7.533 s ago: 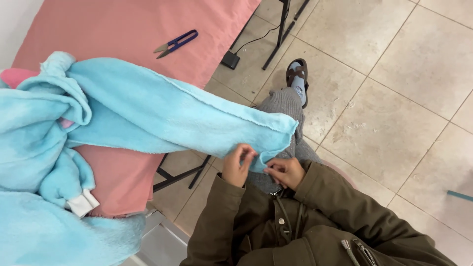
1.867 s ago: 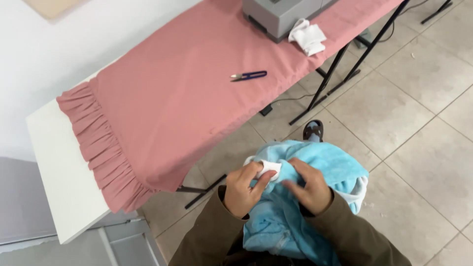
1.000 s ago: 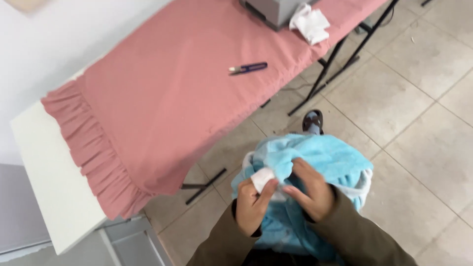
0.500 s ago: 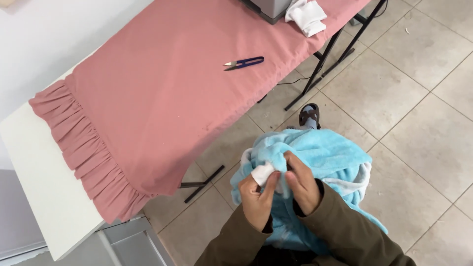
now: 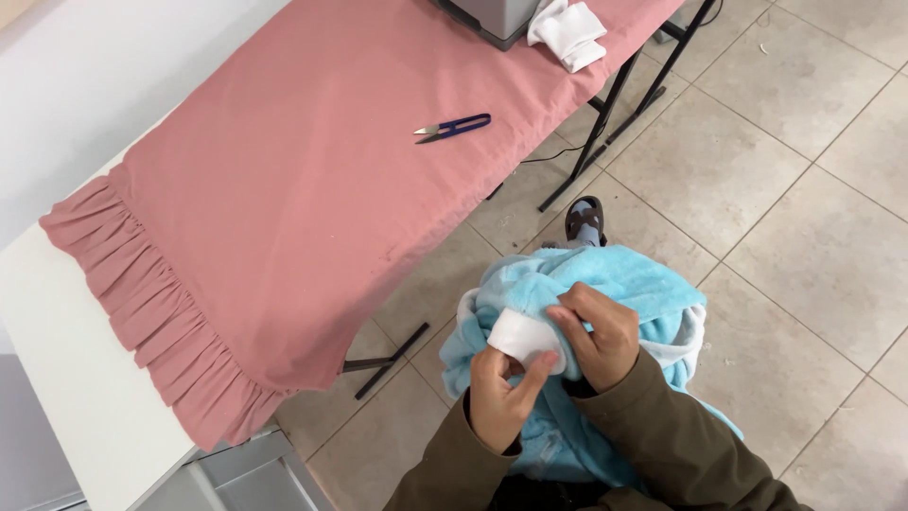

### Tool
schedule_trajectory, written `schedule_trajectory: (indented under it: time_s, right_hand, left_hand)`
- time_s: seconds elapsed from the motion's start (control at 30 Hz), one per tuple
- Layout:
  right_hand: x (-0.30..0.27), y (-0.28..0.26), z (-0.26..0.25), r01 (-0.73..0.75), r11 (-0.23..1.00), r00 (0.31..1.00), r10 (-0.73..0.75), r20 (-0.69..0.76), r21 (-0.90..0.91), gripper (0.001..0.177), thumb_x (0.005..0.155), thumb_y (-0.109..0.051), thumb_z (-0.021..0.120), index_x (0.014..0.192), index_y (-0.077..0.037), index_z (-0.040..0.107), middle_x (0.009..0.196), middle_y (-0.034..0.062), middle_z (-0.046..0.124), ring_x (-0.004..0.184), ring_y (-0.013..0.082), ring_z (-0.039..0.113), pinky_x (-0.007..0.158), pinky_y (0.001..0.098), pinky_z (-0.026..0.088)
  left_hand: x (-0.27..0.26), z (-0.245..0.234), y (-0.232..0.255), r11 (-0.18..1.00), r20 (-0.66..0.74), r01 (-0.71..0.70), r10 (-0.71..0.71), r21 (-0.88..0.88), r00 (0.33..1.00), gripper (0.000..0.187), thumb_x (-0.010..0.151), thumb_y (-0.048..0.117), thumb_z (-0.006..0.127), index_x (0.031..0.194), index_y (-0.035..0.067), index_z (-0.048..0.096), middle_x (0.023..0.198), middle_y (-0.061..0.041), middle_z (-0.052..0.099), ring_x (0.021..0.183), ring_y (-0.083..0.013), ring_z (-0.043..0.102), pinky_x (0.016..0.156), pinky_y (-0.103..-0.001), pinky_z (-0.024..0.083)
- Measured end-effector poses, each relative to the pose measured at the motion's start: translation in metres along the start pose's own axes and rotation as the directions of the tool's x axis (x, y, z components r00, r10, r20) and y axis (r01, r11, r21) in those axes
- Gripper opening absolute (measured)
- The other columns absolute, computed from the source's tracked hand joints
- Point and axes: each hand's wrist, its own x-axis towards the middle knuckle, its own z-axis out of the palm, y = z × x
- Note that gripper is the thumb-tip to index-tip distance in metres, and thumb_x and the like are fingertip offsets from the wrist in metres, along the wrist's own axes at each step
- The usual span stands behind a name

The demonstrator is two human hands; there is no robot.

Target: The person uses a seam ripper to carefully remove white stitching from the edge of a light blue fabric item. They hold the fabric taut with one hand while using the tool with the other to cut the threads, then pull the loose threads away from the material.

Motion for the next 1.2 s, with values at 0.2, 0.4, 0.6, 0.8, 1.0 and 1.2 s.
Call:
schedule_trajectory:
  time_s: [0.2, 0.4, 0.6, 0.8, 1.0, 1.2]
  right_hand:
    - [-0.008, 0.016, 0.007, 0.035, 0.996, 0.986, -0.048, 0.157, 0.084, 0.011, 0.089, -0.011, 0.073, 0.086, -0.002, 0.067, 0.070, 0.0088, 0.062, 0.054, 0.0211, 0.061, 0.052, 0.0318, 0.047]
    - [-0.002, 0.007, 0.007, 0.087, 0.994, 0.970, -0.099, 0.223, 0.065, 0.019, 0.089, -0.015, 0.076, 0.079, -0.004, 0.064, 0.065, 0.0095, 0.055, 0.050, 0.0245, 0.055, 0.048, 0.0346, 0.043]
    - [0.008, -0.004, 0.004, 0.187, 0.981, 0.948, -0.195, 0.251, 0.055, 0.020, 0.088, -0.017, 0.076, 0.079, -0.005, 0.063, 0.067, 0.0082, 0.058, 0.052, 0.0265, 0.059, 0.048, 0.0357, 0.042]
    - [0.010, -0.005, 0.003, 0.162, 0.986, 0.946, -0.166, 0.279, 0.040, 0.016, 0.087, -0.017, 0.077, 0.082, -0.005, 0.067, 0.067, 0.0081, 0.061, 0.053, 0.0259, 0.061, 0.048, 0.0351, 0.044]
    - [0.010, 0.009, 0.000, 0.094, 0.979, 0.948, -0.143, 0.285, 0.180, 0.017, 0.091, -0.018, 0.075, 0.083, -0.005, 0.068, 0.067, 0.0067, 0.064, 0.053, 0.0163, 0.059, 0.049, 0.0298, 0.044]
    - [0.001, 0.040, 0.013, -0.244, 0.854, 0.879, -0.006, 0.477, 0.460, 0.028, 0.102, -0.015, 0.064, 0.078, -0.002, 0.060, 0.064, 0.0012, 0.049, 0.060, 0.0071, 0.038, 0.053, 0.0289, 0.035]
  left_hand:
    - [0.001, -0.004, -0.011, 0.988, -0.045, 0.036, -0.043, -0.147, 0.998, 0.023, 0.099, 0.013, 0.072, 0.113, -0.005, 0.068, 0.098, -0.005, 0.073, 0.087, -0.0094, 0.066, 0.074, -0.025, 0.053]
    - [0.006, -0.016, -0.015, 0.895, 0.064, 0.171, -0.159, -0.411, 0.985, 0.021, 0.097, 0.014, 0.067, 0.116, 0.004, 0.063, 0.102, 0.001, 0.070, 0.086, -0.0066, 0.064, 0.076, -0.023, 0.052]
    - [0.004, -0.026, -0.040, 0.927, 0.271, 0.190, -0.102, -0.323, 0.957, 0.017, 0.106, 0.017, 0.063, 0.110, 0.001, 0.066, 0.093, 0.000, 0.070, 0.086, -0.0068, 0.062, 0.076, -0.023, 0.049]
    - [0.006, -0.026, 0.001, 0.980, 0.259, 0.172, -0.141, -0.102, 0.955, 0.022, 0.105, 0.015, 0.066, 0.092, -0.002, 0.072, 0.080, -0.004, 0.073, 0.073, -0.0086, 0.065, 0.064, -0.026, 0.049]
    - [0.001, -0.027, 0.017, 0.982, 0.178, -0.122, 0.096, 0.145, 0.979, 0.010, 0.098, 0.008, 0.070, 0.098, -0.001, 0.075, 0.084, -0.010, 0.076, 0.073, -0.0191, 0.074, 0.062, -0.031, 0.054]
    - [0.003, -0.030, 0.027, 0.760, 0.158, -0.432, 0.409, 0.486, 0.899, 0.014, 0.093, 0.015, 0.077, 0.103, 0.005, 0.075, 0.107, -0.008, 0.069, 0.098, -0.0272, 0.062, 0.087, -0.039, 0.049]
